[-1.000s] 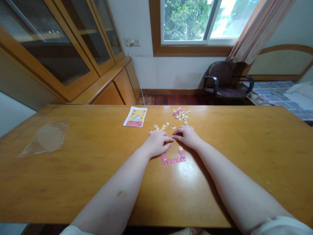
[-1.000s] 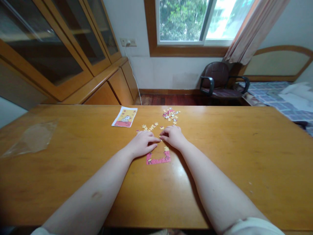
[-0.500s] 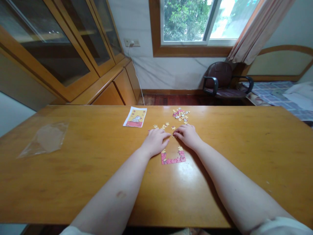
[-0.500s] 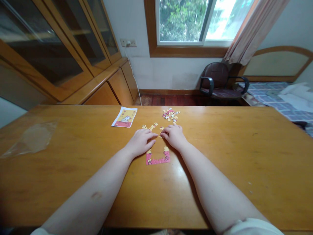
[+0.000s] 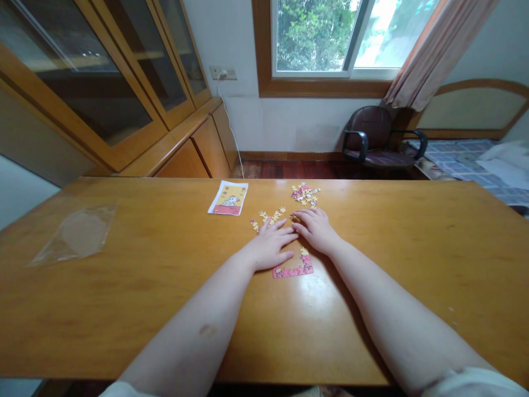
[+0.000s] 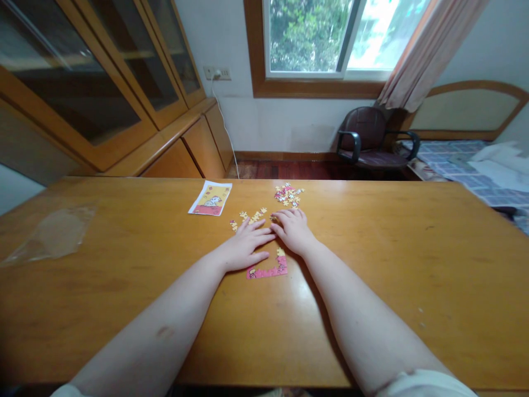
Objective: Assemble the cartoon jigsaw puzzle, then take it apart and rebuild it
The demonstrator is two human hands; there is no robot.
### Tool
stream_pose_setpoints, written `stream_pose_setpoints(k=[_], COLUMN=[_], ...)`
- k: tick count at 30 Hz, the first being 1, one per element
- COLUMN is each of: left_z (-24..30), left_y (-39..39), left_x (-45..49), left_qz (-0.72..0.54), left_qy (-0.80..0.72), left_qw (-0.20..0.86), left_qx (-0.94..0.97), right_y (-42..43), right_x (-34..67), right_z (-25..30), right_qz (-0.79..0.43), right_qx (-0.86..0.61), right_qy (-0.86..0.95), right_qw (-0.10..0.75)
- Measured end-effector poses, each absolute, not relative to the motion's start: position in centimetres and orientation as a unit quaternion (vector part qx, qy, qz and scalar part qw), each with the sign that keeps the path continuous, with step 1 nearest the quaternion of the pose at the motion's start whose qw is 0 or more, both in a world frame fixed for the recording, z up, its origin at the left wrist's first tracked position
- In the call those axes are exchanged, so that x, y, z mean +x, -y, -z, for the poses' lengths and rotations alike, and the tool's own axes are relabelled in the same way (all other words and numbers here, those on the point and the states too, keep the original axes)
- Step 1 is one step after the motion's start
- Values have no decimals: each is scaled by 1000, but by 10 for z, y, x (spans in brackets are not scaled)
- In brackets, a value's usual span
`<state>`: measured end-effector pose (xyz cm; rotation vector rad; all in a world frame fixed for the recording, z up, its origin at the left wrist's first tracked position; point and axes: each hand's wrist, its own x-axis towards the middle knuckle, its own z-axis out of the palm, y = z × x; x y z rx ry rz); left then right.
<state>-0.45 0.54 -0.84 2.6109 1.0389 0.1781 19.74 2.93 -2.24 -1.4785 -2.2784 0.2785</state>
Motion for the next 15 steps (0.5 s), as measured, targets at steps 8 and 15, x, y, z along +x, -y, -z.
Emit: stream_pose_setpoints(k=[8, 15], left_z=[5, 8], left_y=[-6, -9], left_x=[-5, -5], left_qz=[-97, -126], left_qy=[-389, -414], left_qw=[147, 141], left_qx=[904, 890], right_y=[-30, -27], right_x=[199, 199], right_z=[22, 18], right_qz=[-109, -105], right_qx=[-537, -525], right_qy=[817, 832], right_qw=[182, 147])
